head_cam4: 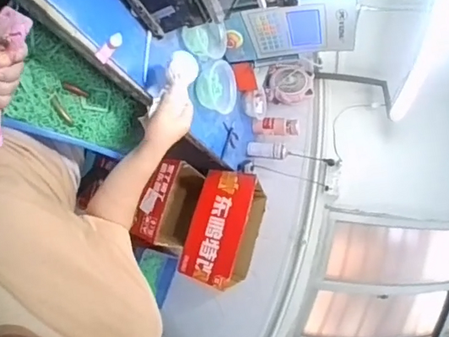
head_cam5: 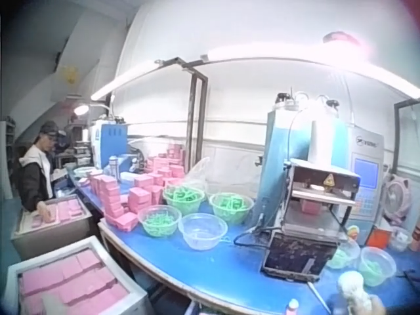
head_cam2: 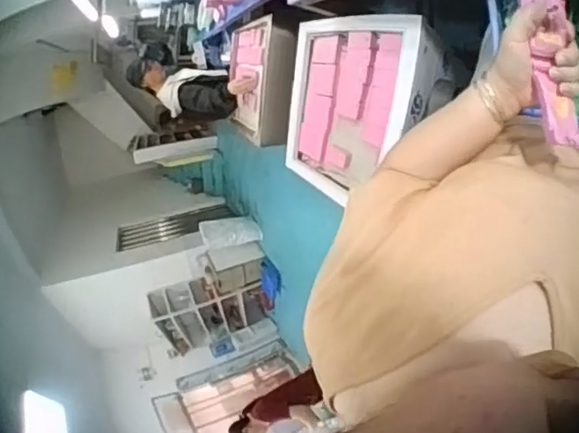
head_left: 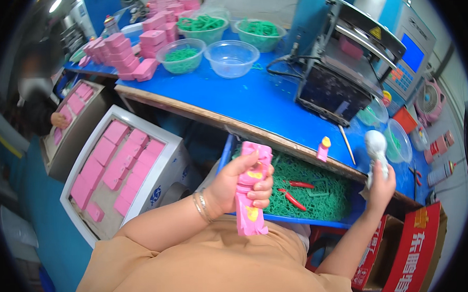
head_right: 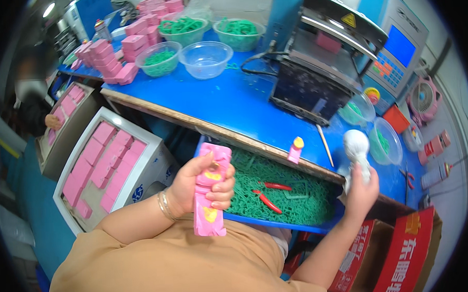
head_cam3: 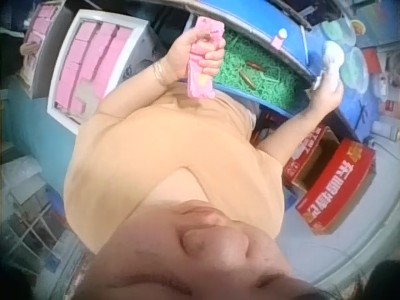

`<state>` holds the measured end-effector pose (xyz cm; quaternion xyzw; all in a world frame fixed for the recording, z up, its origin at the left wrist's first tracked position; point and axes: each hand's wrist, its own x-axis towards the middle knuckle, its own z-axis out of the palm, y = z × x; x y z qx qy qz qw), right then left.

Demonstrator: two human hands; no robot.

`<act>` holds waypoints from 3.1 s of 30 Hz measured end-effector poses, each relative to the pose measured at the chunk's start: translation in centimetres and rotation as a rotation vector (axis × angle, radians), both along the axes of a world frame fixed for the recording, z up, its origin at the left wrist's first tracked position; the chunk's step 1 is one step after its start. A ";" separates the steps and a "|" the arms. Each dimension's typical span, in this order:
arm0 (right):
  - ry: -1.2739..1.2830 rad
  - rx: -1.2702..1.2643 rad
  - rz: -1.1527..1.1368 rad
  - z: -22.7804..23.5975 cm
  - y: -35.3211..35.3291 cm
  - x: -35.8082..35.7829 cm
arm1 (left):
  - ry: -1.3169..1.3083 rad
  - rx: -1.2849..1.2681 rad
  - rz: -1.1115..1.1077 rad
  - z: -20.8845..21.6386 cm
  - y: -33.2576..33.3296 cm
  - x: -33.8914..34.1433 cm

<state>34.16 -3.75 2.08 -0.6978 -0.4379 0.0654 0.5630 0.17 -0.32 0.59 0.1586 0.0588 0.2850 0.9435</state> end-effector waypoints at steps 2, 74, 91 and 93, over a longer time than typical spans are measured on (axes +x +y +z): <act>0.215 0.287 0.159 0.9 -1.3 -3.2 | 0.052 -0.030 -0.035 0.2 -0.1 0.5; -0.487 -0.335 0.035 0.8 2.1 -12.8 | 1.064 1.554 0.778 1.2 -2.5 -0.4; -0.335 0.280 0.825 2.1 -1.7 -14.7 | 1.073 1.866 0.984 0.5 -2.6 -0.5; -0.454 0.293 0.830 2.3 -1.9 -14.8 | 1.073 1.903 0.919 0.9 -2.6 -0.5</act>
